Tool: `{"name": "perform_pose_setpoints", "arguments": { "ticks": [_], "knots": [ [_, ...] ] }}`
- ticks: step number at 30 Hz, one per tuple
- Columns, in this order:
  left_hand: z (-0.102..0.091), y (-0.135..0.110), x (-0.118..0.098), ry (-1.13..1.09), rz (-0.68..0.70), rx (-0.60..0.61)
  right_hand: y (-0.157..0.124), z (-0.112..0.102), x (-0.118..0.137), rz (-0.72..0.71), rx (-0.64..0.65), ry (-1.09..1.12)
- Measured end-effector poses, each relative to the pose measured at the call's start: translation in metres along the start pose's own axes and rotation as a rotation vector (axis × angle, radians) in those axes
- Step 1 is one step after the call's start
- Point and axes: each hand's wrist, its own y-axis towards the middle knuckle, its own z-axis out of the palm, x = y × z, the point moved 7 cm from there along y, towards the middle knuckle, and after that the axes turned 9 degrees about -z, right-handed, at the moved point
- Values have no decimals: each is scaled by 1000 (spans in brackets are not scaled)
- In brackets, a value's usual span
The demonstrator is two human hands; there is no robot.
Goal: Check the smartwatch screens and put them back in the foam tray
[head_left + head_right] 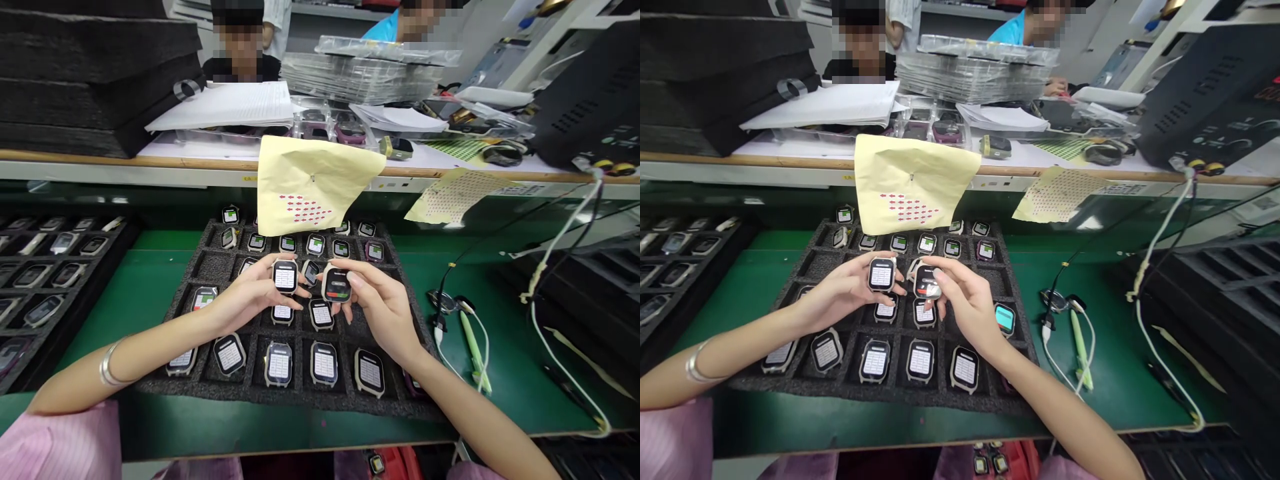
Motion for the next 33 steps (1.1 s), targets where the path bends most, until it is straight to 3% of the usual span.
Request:
{"name": "perform_pose_setpoints", "arguments": {
  "ticks": [11, 19, 28, 33],
  "knots": [
    [5, 2, -3, 161, 124, -52, -4, 4, 10, -26, 10, -50],
    [9, -6, -7, -47, 104, 0, -4, 4, 11, -9, -14, -39],
    [10, -8, -2, -2, 134, 79, -3, 5, 13, -2, -37, -44],
    [12, -11, 0, 61, 152, 77, -9, 12, 35, -51, 35, 42]
  ]
}}
